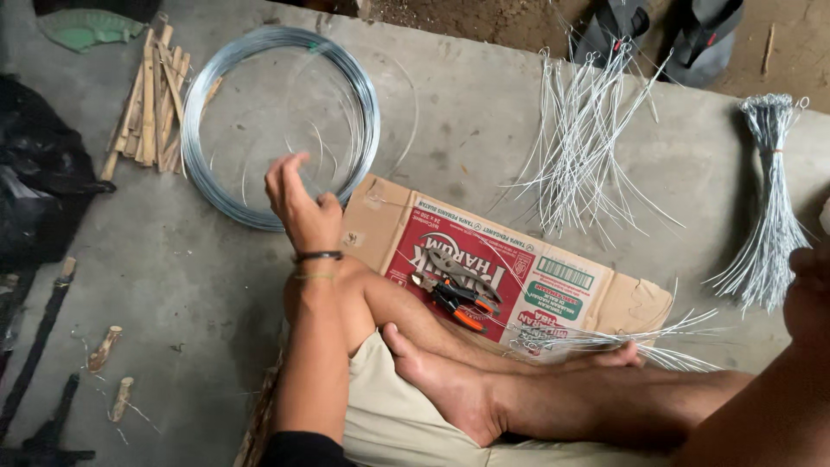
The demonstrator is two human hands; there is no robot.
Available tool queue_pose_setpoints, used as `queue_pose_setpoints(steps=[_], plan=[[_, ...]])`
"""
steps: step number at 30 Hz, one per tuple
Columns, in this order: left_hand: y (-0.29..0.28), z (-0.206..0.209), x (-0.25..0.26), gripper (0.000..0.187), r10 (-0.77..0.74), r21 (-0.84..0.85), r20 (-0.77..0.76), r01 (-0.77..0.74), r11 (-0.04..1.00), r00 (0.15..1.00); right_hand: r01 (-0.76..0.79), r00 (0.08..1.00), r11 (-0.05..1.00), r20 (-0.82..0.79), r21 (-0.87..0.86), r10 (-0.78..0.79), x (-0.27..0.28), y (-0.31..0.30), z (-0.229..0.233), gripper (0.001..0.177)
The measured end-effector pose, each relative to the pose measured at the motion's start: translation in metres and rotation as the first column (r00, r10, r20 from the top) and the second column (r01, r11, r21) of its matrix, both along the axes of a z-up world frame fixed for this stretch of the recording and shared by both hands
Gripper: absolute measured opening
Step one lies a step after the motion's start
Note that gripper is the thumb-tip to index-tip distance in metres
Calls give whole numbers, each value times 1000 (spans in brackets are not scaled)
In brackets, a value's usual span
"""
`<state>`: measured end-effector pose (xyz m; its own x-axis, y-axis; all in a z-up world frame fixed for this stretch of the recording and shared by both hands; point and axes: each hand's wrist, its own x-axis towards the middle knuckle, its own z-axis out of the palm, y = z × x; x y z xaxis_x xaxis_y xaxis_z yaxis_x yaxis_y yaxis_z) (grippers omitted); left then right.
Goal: The person sits on the floor and repeatedly cuts, bends, and twists short lengths of metal wire using pliers to form small loops. They handle the wire and pliers with both hands, placing finished pieces aside.
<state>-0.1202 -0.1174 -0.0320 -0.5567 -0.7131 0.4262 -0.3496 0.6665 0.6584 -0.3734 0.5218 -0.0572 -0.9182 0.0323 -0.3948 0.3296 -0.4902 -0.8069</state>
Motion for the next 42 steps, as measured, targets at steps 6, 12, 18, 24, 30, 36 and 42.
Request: queue_pose_setpoints(steps=[6, 12, 18, 24, 30, 36, 42], plan=[[29, -19, -24, 12, -279, 74, 153, 270, 960, 948, -157, 976, 983, -138, 99, 170, 17, -49, 44, 14], [37, -56, -55, 32, -199, 180, 606, 111, 977, 771, -279, 869, 905, -317, 320, 380, 57, -118, 122, 9], [27, -92, -61, 21, -16, 112, 664, -79, 991, 748, -403, 751, 850, -407, 339, 519, 86, -175, 158, 5], [31, -68, -63, 37, 91, 585, -181, 32, 811, 979, -413, 773, 834, -343, 367, 534, 107, -211, 163, 17], [94, 36, -65, 49, 30, 574, -611, 416, 705, 791, -295, 781, 768, -320, 568, 536, 129, -215, 175, 17], [167, 124, -59, 38, -194, 389, -720, 619, 682, 666, -140, 740, 813, -486, 565, 465, 154, -210, 180, 11], [220, 174, -40, 27, -532, 249, -545, 731, 635, 648, 86, 675, 756, -596, 649, 435, 179, -213, 189, 17]])
